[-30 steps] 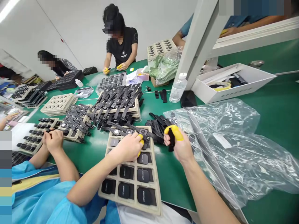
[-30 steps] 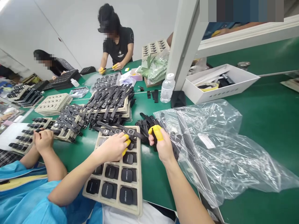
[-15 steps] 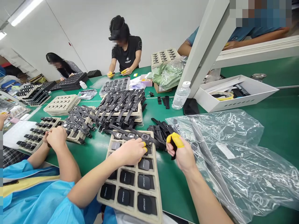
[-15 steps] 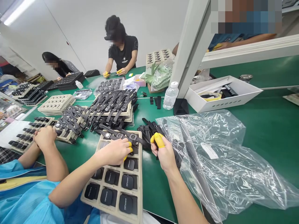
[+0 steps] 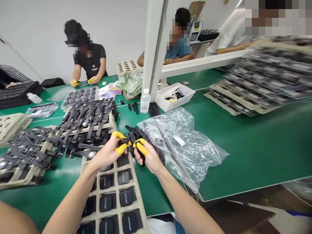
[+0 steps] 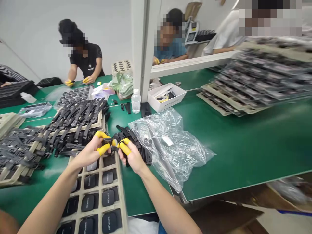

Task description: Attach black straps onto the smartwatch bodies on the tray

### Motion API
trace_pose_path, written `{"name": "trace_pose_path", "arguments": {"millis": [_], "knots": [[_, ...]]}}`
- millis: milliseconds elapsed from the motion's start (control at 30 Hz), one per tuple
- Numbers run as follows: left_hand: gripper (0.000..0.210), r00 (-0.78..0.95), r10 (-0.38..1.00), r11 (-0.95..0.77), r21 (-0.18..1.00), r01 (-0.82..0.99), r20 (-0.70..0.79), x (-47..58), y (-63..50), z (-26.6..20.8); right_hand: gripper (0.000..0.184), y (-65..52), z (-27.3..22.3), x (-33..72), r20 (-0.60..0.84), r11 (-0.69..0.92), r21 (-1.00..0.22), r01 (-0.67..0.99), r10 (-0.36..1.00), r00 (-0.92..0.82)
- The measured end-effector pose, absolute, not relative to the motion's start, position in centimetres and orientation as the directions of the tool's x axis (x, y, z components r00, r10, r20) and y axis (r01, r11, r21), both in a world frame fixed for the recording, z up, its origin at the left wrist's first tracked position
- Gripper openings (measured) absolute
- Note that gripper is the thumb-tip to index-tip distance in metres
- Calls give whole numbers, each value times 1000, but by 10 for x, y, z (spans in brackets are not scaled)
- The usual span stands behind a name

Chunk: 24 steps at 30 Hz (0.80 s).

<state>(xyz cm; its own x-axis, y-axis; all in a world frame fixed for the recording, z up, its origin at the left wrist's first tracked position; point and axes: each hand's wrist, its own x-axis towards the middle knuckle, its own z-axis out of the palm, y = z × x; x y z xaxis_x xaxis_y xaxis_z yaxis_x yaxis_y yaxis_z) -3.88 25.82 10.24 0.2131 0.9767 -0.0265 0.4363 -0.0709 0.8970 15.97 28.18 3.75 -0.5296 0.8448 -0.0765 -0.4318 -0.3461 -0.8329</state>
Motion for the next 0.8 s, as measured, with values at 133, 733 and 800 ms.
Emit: {"name": "trace_pose_path", "arguments": {"millis": [133,733,800], "knots": [[30,139,989,-97,943,319,55,-26,258,69,32,276,38,159,-46,-410,-795,-447,776,-629],[64,397,827,-562,610,559,398,-25,252,62,32,267,42,163,-51,-413,-830,-374,726,-686],[64,401,816,-578,602,551,416,-25,252,61,31,268,41,162,-48,-416,-823,-388,730,-681]]}}
